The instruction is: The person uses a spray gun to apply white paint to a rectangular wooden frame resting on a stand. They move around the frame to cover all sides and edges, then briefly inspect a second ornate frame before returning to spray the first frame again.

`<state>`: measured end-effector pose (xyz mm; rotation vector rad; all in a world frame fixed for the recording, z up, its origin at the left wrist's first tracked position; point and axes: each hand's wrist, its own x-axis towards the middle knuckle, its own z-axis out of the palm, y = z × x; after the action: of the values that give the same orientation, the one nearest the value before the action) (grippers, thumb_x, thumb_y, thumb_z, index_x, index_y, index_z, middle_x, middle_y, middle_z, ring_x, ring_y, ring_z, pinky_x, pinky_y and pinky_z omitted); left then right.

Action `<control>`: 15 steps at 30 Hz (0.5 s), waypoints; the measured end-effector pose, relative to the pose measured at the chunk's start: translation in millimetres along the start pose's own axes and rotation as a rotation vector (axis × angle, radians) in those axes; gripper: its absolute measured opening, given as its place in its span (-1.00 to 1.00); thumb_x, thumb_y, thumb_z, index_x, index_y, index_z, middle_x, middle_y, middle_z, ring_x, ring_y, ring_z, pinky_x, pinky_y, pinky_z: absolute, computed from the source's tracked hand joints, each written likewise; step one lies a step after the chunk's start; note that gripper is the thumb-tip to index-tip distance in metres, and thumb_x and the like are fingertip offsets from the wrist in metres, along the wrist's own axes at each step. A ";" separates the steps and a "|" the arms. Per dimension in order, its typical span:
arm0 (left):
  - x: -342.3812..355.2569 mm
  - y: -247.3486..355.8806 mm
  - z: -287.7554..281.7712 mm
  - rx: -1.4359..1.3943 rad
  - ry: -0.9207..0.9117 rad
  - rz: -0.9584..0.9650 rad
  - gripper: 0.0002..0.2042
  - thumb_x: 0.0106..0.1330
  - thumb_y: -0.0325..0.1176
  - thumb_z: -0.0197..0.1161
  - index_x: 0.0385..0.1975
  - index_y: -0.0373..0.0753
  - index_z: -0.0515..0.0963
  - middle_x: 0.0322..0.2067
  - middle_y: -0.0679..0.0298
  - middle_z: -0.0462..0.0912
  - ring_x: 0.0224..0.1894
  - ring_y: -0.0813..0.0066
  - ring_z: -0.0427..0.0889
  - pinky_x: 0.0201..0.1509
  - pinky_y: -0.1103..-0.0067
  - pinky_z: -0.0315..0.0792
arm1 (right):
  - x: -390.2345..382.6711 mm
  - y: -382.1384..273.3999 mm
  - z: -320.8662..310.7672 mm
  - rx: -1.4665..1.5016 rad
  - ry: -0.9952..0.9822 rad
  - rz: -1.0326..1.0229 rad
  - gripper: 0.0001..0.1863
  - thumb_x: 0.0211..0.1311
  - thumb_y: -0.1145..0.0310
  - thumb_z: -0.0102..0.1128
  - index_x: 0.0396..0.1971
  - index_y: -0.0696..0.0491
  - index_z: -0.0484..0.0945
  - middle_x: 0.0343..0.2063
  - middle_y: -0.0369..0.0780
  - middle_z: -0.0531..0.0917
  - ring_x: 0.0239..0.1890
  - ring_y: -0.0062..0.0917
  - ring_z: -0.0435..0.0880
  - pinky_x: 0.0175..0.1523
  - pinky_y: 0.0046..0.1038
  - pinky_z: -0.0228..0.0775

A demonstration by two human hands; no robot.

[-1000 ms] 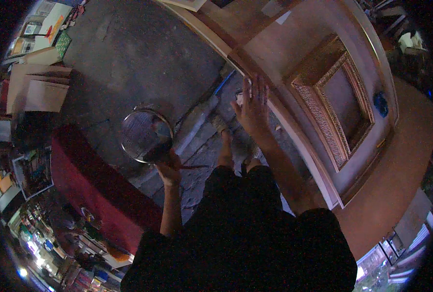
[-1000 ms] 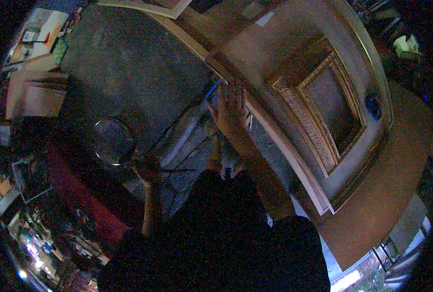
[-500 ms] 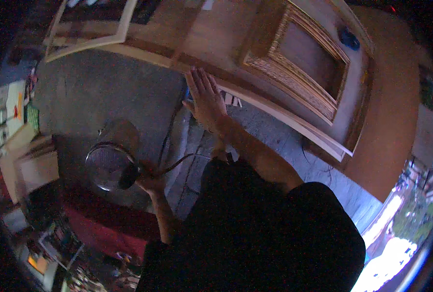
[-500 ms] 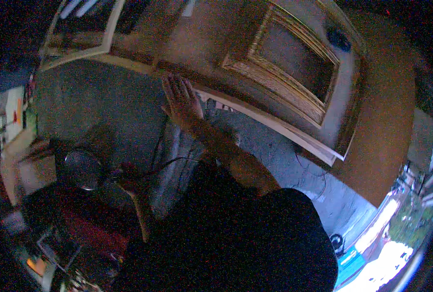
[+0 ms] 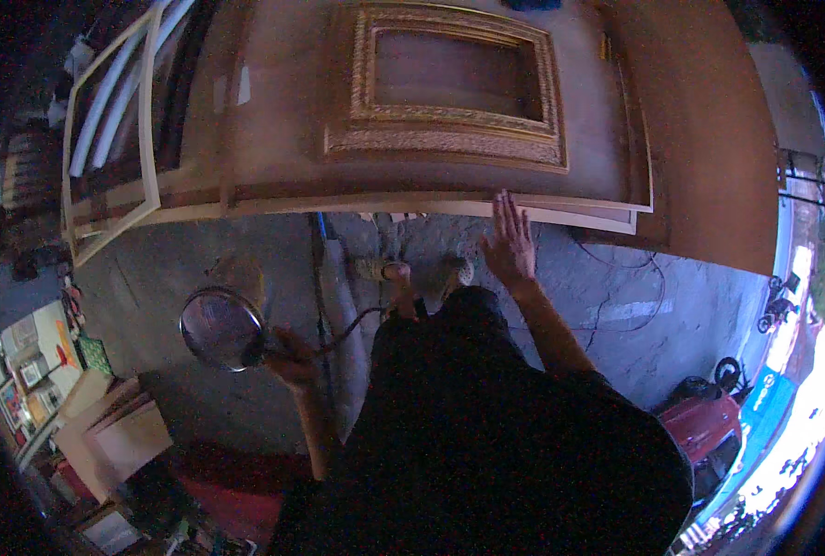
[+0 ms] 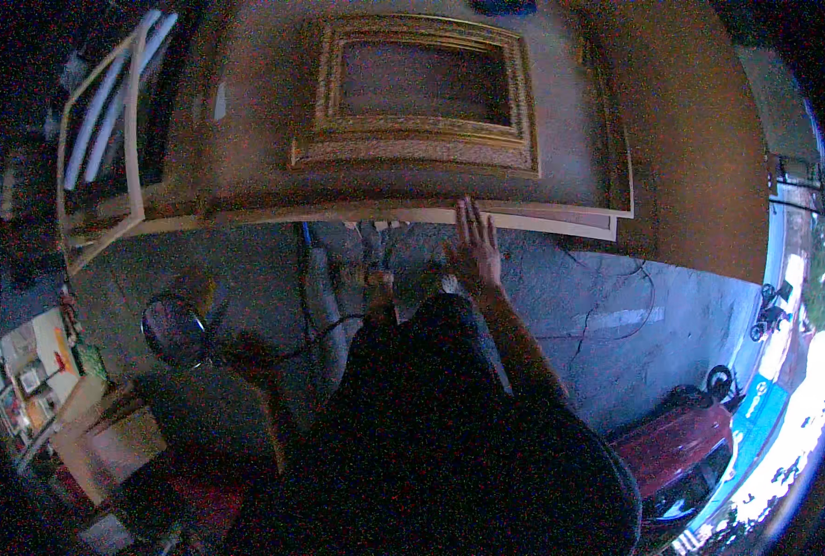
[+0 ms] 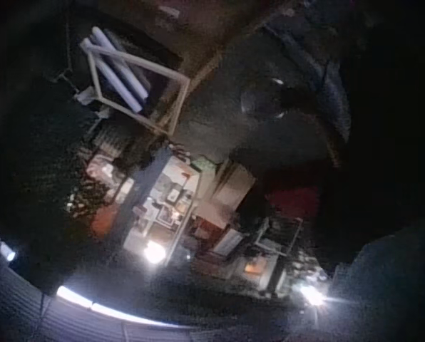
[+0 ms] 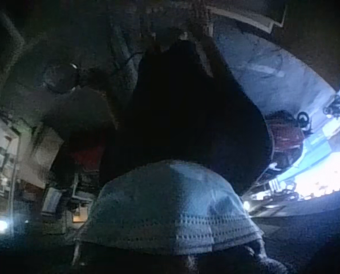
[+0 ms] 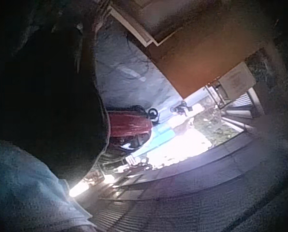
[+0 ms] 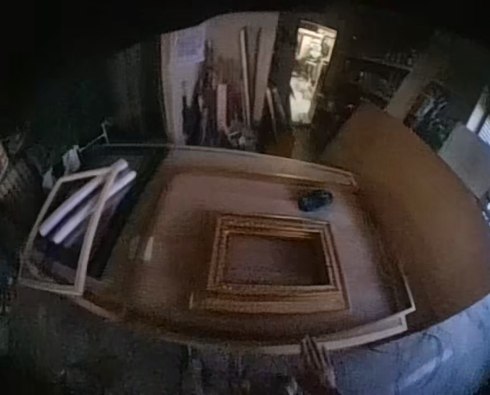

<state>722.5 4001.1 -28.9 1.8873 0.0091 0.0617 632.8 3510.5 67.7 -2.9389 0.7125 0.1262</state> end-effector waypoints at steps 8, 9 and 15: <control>-46.0 58.1 76.6 -1.062 -0.366 -0.593 -0.30 0.28 0.41 -0.05 0.04 -0.13 0.49 -0.37 0.37 0.54 -0.51 0.60 0.39 -0.51 0.68 0.21 | -44.8 212.1 34.2 0.005 0.297 0.327 -0.20 0.37 0.09 0.10 0.46 0.13 0.02 0.43 -0.07 0.19 0.45 -0.12 0.15 0.45 -0.11 0.09; -52.1 69.8 84.1 -1.092 -0.357 -0.645 -0.31 0.27 0.42 -0.04 0.02 -0.12 0.50 -0.40 0.39 0.52 -0.54 0.60 0.37 -0.52 0.67 0.21 | -51.1 225.1 23.8 0.161 0.367 0.385 -0.23 0.37 0.13 0.12 0.44 0.14 0.06 0.40 -0.05 0.24 0.41 -0.08 0.21 0.41 -0.11 0.15; -116.2 97.0 149.8 -0.735 -0.129 -0.571 -0.44 0.33 0.34 -0.07 -0.28 -0.11 0.48 -0.60 0.45 0.36 -0.68 0.61 0.23 -0.62 0.57 0.14 | -120.6 246.7 5.8 0.649 0.283 0.499 -0.70 0.35 0.30 0.19 -0.02 0.13 0.52 -0.31 -0.11 0.61 -0.32 -0.26 0.57 -0.20 -0.29 0.45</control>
<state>611.2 3824.3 12.2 1.0977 0.3848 -0.3982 412.0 3347.8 52.2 -2.1364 1.2354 -0.4091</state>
